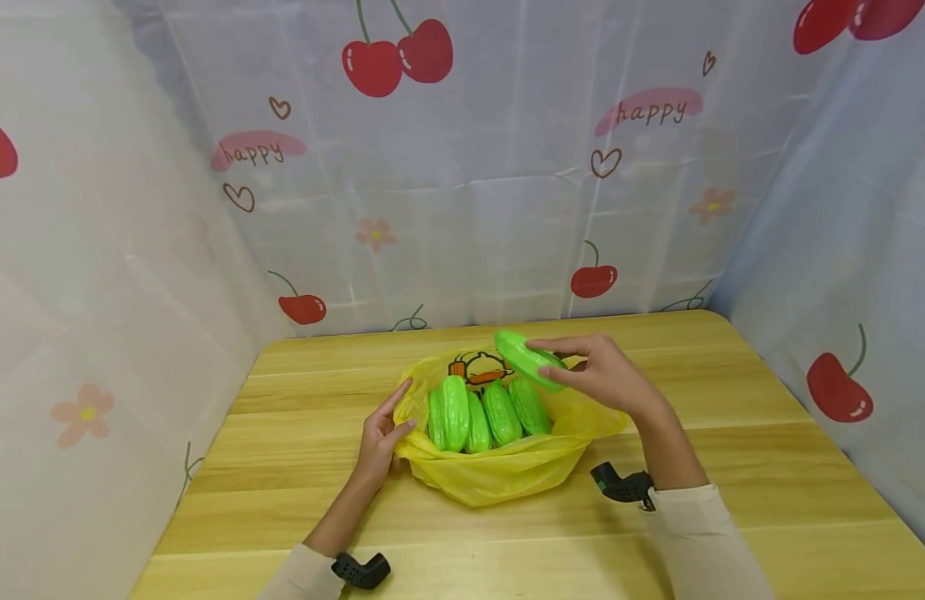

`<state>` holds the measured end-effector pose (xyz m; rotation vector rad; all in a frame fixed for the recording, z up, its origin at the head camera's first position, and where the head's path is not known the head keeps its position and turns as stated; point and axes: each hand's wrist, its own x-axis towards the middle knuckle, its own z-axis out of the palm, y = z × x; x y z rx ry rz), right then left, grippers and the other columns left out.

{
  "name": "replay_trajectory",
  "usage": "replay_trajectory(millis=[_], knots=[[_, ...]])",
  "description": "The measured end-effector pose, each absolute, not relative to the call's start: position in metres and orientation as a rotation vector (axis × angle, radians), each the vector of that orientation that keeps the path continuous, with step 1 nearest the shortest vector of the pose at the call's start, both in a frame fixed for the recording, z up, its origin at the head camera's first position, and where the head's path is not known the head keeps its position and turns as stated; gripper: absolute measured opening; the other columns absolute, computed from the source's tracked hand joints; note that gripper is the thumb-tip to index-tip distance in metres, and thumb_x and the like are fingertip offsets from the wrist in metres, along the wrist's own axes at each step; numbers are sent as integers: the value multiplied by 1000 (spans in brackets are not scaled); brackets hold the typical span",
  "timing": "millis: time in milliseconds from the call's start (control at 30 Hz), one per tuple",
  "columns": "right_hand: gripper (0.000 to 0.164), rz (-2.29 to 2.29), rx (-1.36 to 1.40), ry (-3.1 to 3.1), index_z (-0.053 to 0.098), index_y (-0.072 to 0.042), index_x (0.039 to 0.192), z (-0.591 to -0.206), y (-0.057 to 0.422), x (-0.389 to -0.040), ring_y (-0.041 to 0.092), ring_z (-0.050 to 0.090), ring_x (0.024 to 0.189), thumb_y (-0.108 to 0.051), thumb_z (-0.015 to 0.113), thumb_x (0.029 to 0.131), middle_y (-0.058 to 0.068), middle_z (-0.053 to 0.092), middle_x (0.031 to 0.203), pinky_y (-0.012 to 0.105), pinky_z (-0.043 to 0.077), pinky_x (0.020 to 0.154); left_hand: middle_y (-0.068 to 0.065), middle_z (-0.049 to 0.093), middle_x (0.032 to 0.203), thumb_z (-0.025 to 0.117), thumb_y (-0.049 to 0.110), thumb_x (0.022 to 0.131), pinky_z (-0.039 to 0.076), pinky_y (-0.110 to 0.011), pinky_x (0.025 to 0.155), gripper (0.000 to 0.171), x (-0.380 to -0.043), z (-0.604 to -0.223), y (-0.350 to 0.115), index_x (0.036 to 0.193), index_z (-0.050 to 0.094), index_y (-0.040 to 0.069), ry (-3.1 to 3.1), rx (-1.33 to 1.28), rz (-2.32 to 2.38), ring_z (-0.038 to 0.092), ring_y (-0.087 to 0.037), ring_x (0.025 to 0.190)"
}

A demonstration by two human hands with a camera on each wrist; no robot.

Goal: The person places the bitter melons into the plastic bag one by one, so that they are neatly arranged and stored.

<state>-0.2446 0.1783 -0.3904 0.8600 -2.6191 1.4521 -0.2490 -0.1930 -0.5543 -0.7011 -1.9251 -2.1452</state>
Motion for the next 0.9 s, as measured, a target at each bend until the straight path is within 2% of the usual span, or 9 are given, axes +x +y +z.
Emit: replay_trajectory(millis=[300,600,767,900], knots=[[41,1361,940,-2687,67,-18,136,-393,171,-244,24,64,118,-23,72,96,3,66,135,45,57,89,-18,32,162,59,-3,96,22,-17,118,61,-249,-554,-193,154,39,-1,-1924,-707,-2150,11,-29,155],[43,1293,1001,-2749,66,-17,138,-396,163,-245,22,64,116,-22,72,96,3,65,136,41,55,89,-17,32,162,59,-3,96,22,-17,118,61,-249,-553,-193,154,40,-1,-1928,-697,-2149,11,-29,155],[42,1298,1019,-2757,66,-18,137,-401,156,-246,21,64,97,-20,72,95,5,65,137,37,53,78,-18,33,162,59,-3,96,22,-18,119,61,-249,-553,-193,153,41,-1,-1923,-693,-2154,13,-27,155],[41,1293,1018,-2765,67,-15,136,-407,149,-248,20,62,94,-18,72,95,7,65,136,36,52,78,-19,34,161,59,-5,96,21,-18,118,60,-250,-555,-193,153,41,-2,-1920,-696,-2150,13,-29,155]])
